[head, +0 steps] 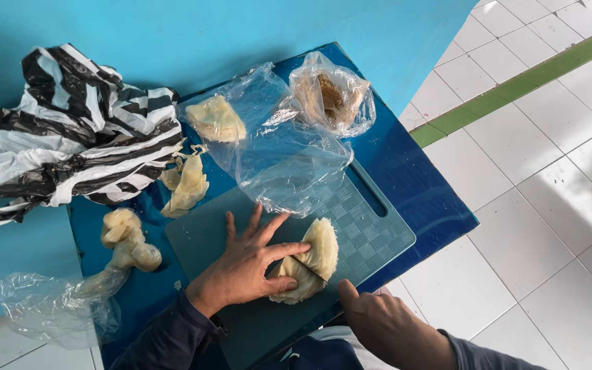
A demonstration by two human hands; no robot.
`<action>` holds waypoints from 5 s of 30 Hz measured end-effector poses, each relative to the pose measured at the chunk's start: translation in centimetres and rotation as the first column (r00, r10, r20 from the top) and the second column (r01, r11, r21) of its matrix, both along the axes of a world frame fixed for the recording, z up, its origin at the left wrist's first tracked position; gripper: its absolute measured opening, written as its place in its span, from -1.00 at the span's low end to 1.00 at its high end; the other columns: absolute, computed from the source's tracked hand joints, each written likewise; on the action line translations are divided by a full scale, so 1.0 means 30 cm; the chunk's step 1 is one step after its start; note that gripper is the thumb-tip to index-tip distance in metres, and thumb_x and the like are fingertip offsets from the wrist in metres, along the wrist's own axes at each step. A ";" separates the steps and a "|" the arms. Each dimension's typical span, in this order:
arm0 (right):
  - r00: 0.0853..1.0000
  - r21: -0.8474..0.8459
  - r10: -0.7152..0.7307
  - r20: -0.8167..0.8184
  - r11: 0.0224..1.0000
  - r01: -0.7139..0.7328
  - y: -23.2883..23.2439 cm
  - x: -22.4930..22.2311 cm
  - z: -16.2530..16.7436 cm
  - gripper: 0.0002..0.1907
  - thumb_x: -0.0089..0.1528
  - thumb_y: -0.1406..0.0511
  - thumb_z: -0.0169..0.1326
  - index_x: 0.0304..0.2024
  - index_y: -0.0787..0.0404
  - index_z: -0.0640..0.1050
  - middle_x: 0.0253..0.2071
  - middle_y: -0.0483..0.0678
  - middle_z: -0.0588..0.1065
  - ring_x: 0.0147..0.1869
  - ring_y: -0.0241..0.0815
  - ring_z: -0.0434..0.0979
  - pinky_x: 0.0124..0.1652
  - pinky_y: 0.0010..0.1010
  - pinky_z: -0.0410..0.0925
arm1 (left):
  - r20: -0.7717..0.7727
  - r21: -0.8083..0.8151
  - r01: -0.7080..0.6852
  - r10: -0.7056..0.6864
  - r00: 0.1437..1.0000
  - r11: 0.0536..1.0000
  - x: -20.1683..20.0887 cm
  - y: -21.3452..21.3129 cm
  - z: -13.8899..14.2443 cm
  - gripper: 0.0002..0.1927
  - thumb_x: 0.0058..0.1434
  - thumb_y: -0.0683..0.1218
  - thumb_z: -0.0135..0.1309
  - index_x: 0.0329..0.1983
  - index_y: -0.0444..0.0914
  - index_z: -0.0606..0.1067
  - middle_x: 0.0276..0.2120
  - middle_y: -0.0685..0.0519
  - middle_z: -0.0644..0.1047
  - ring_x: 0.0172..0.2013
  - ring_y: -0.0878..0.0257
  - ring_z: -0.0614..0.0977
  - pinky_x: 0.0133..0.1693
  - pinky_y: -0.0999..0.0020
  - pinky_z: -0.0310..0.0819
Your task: The person cuts a piece of dough into wedges with a knife on a cutting board, wraps dough pieces in a plastic bag and a striped cloth, then peels apart the thin layers of a round stacked dough sheet by hand, separating one layer from the stack and setting it on the board.
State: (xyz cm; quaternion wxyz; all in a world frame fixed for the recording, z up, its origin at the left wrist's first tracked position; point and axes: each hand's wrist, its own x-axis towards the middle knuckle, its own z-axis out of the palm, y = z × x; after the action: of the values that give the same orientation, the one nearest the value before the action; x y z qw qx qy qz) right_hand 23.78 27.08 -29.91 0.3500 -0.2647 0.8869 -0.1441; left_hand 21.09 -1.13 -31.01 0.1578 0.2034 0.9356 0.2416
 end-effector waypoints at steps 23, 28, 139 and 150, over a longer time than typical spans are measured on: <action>0.999 0.101 0.053 -0.001 0.994 -0.052 0.034 -0.002 0.002 -0.79 0.44 0.30 -0.22 0.06 0.28 0.26 -0.52 -0.05 0.51 -0.54 -0.19 0.63 -0.63 -0.37 0.46 | 0.129 -0.047 -0.025 0.030 0.991 0.999 -0.019 -0.018 0.006 -0.29 0.07 0.33 0.26 0.36 0.39 0.41 0.60 0.05 -0.19 0.46 -0.33 -0.43 0.15 -0.70 -0.76; 0.998 0.084 0.021 0.054 0.996 -0.025 0.064 0.001 0.005 -0.81 0.43 0.30 -0.21 0.05 0.27 0.26 -0.42 0.02 0.52 -0.49 -0.12 0.67 -0.60 -0.34 0.51 | 0.119 -0.015 -0.050 0.051 0.992 0.999 -0.020 -0.025 0.000 -0.30 0.06 0.32 0.27 0.34 0.39 0.44 0.59 0.08 -0.18 0.48 -0.29 -0.44 0.18 -0.67 -0.76; 0.883 0.008 -0.069 -0.465 0.997 0.082 0.348 -0.054 0.106 -0.68 0.36 0.15 -0.06 0.07 0.18 0.43 -0.60 0.03 0.58 -0.58 -0.09 0.63 -0.56 -0.23 0.45 | -0.046 0.117 -0.045 0.051 0.998 0.992 -0.004 -0.069 -0.081 -0.31 0.01 0.36 0.29 0.24 0.26 0.43 0.53 0.03 0.04 0.48 -0.36 -0.35 0.19 -0.66 -0.79; 0.464 -0.144 -0.238 -0.853 0.963 0.230 0.263 -0.462 -0.006 -0.69 0.38 0.16 -0.01 0.05 0.23 0.43 -0.29 0.14 0.55 -0.46 0.08 0.61 -0.55 -0.20 0.43 | -0.230 0.036 -0.244 0.246 0.942 0.969 0.080 -0.036 -0.011 -0.14 0.12 0.47 0.11 0.27 -0.20 0.39 0.40 -0.21 0.18 0.44 -0.19 0.08 0.34 -0.41 -0.32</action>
State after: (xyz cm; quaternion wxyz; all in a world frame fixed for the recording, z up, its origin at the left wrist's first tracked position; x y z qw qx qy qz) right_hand 9.91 34.97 -30.09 -0.1643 -0.1786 0.9692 -0.0427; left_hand 23.49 -2.21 -31.34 0.0148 0.1131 0.9647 0.2372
